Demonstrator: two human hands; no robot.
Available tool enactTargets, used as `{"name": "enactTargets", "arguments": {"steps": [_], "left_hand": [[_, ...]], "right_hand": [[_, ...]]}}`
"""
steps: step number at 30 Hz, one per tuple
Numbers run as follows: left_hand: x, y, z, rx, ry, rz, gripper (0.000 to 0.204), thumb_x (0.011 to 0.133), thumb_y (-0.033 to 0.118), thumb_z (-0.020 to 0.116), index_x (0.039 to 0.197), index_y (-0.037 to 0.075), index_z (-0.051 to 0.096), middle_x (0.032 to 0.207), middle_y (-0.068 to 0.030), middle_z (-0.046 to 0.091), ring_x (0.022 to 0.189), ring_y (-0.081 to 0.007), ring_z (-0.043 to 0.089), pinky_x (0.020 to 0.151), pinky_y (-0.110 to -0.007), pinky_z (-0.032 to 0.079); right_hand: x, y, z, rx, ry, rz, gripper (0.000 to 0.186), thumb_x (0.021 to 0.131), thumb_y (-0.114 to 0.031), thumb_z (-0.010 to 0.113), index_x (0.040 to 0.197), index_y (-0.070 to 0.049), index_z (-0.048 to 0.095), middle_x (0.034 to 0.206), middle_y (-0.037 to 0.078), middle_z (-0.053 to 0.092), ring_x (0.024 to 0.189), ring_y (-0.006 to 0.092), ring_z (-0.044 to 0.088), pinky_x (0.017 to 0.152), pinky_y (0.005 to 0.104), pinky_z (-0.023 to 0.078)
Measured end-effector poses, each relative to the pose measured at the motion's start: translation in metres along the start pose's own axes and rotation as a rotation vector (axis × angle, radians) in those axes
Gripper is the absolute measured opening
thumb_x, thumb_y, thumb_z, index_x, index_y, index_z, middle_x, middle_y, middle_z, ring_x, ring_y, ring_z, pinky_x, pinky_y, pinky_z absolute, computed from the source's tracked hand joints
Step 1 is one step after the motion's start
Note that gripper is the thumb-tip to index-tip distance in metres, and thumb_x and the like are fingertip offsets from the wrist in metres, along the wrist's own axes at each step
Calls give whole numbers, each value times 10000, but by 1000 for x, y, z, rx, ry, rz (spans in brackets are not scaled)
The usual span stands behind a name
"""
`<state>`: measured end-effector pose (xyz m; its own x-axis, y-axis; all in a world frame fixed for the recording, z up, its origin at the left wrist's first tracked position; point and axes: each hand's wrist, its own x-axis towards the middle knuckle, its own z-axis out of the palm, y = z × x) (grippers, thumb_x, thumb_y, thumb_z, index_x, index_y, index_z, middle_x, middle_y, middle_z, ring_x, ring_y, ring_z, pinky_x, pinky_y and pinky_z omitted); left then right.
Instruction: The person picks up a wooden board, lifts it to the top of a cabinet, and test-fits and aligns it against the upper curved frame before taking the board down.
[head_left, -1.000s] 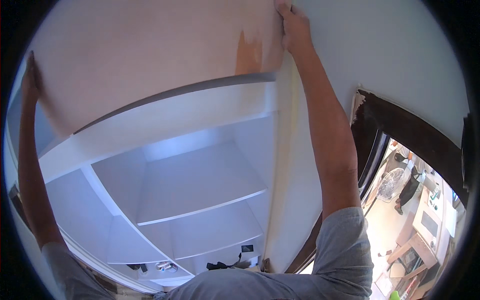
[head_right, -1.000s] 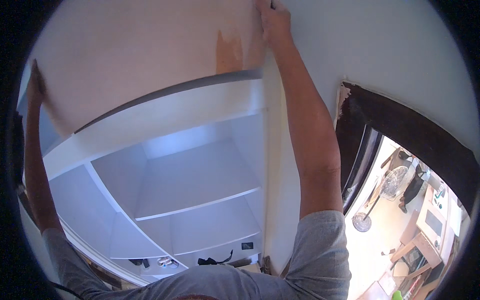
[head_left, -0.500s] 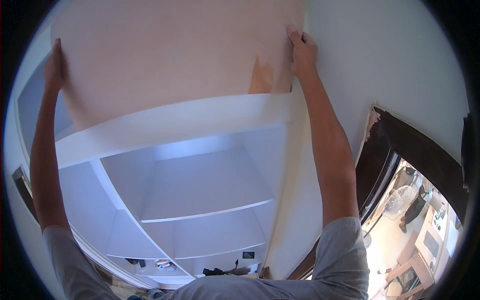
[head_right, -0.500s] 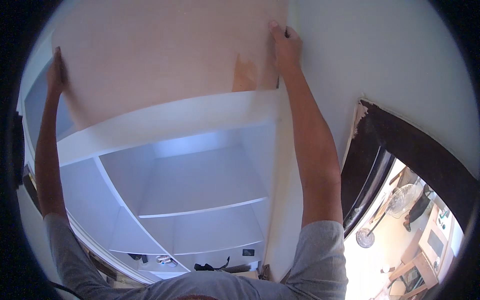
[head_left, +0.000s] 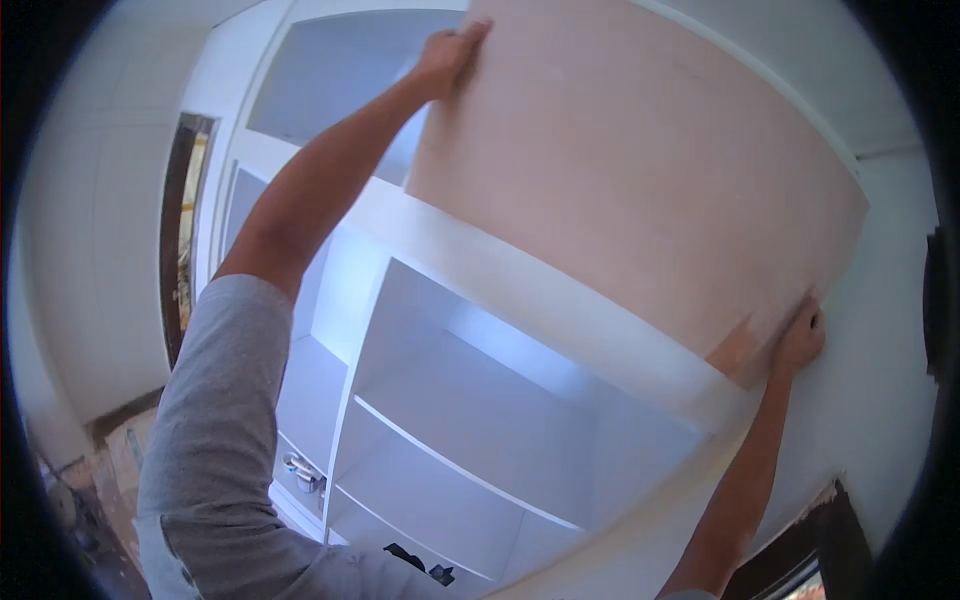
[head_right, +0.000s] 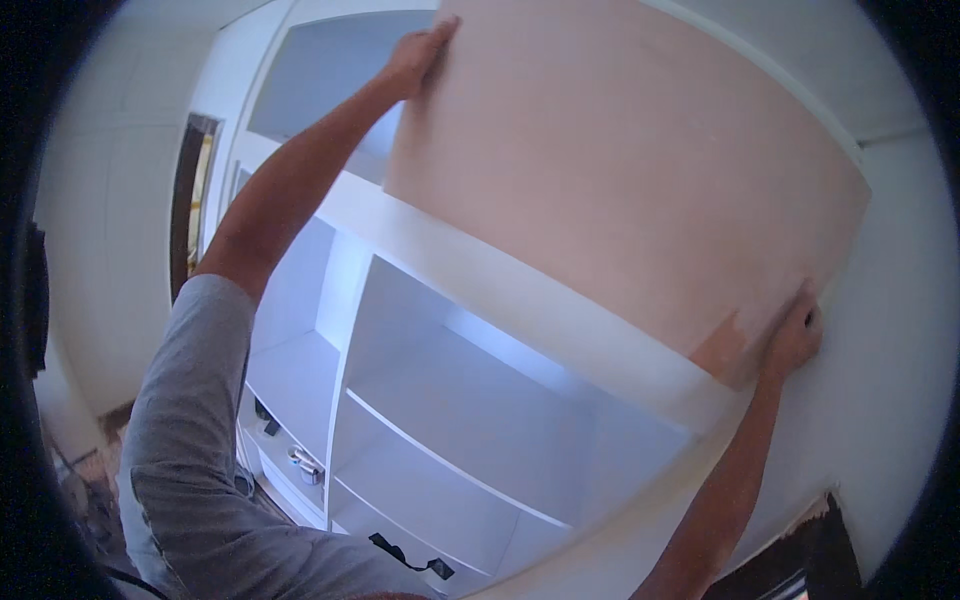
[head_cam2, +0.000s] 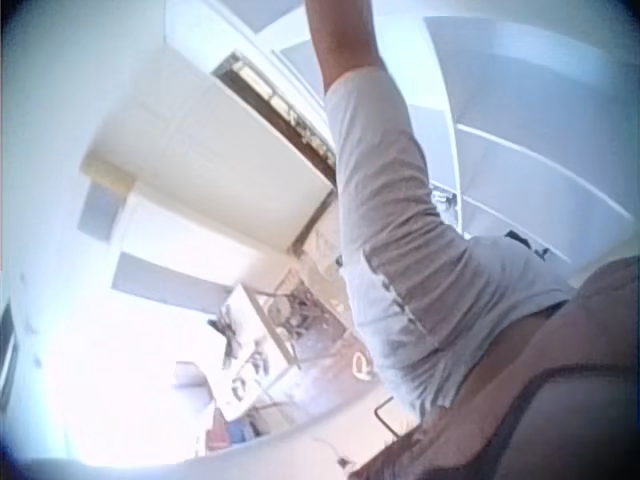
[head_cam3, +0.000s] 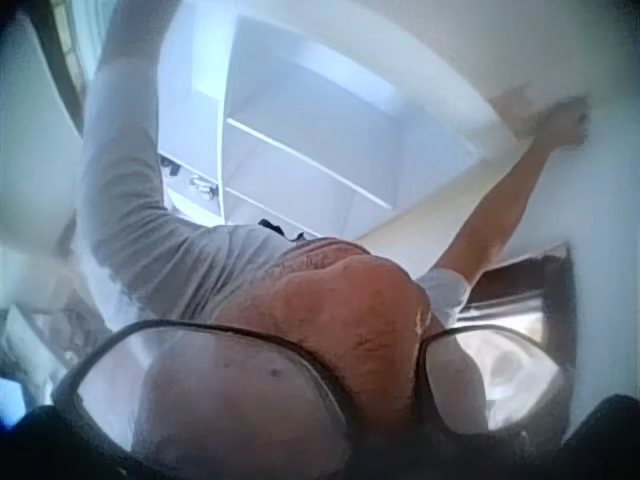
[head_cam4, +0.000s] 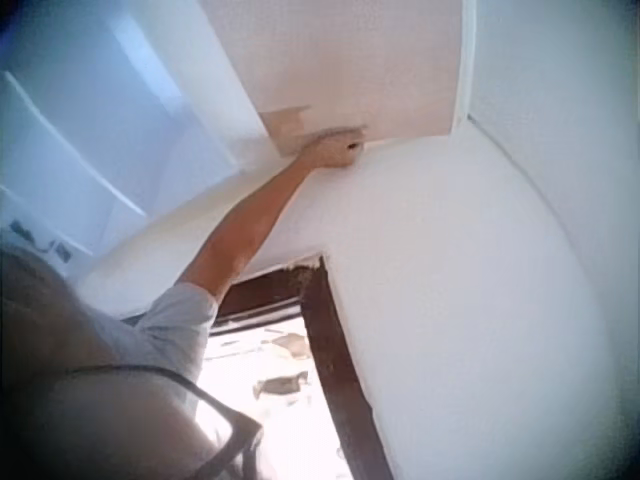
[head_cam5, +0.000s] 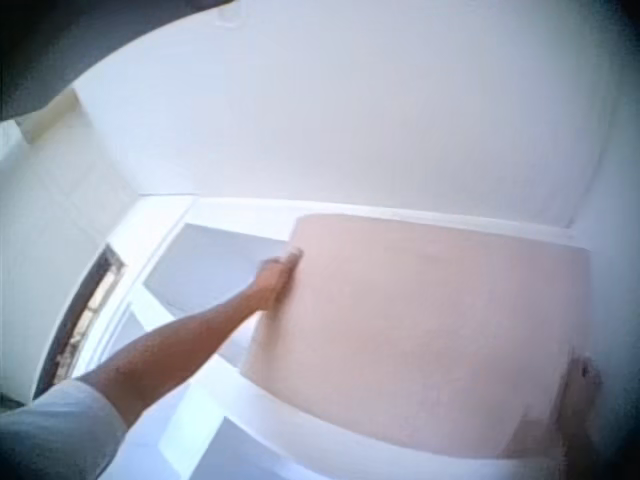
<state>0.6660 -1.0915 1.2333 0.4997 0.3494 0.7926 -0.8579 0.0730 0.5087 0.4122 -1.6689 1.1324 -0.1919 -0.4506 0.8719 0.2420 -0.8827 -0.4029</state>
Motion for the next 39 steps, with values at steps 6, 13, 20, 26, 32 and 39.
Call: {"name": "enactTargets", "arguments": {"steps": [6,13,20,26,32,39], "left_hand": [[-24,20,-26,-179,50,88,581,872,423,782,1188,-44,642,1031,-139,695,969,-217,661,855,-365,539],[-26,-7,-31,-114,-97,237,509,929,335,737,1296,3,614,1021,-141,648,997,-233,626,864,-382,527],[-73,-51,-56,346,-19,388,537,950,403,681,1436,190,601,1105,-214,569,1051,-326,533,954,-436,476],[-96,-82,-52,2,96,315,390,894,315,727,1205,80,737,861,-154,567,910,-290,530,810,-413,461],[-108,-72,-42,0,203,297,367,880,308,740,1150,60,753,907,-160,562,893,-307,515,799,-417,460],[-100,-84,-56,126,84,291,385,909,361,736,1208,118,743,915,-134,534,896,-296,536,789,-414,469]], "right_hand": [[4,-17,6,-23,94,-82,713,975,-614,556,1136,64,706,1142,215,713,1028,345,658,926,416,487],[7,-5,15,-120,101,-58,679,980,-591,569,1040,71,709,1040,222,719,964,370,668,872,455,503],[4,-5,15,-52,103,-78,673,971,-602,571,1064,43,734,1008,191,736,955,335,683,869,428,513],[-7,-17,27,-100,160,-126,661,984,-581,564,1026,59,725,997,202,731,912,343,677,839,432,518],[2,-8,20,-156,153,-159,630,971,-554,611,974,67,713,956,199,721,851,349,661,791,461,514],[-6,-17,24,-138,110,-164,631,991,-544,584,950,74,702,923,188,720,833,319,662,770,452,522]]}}
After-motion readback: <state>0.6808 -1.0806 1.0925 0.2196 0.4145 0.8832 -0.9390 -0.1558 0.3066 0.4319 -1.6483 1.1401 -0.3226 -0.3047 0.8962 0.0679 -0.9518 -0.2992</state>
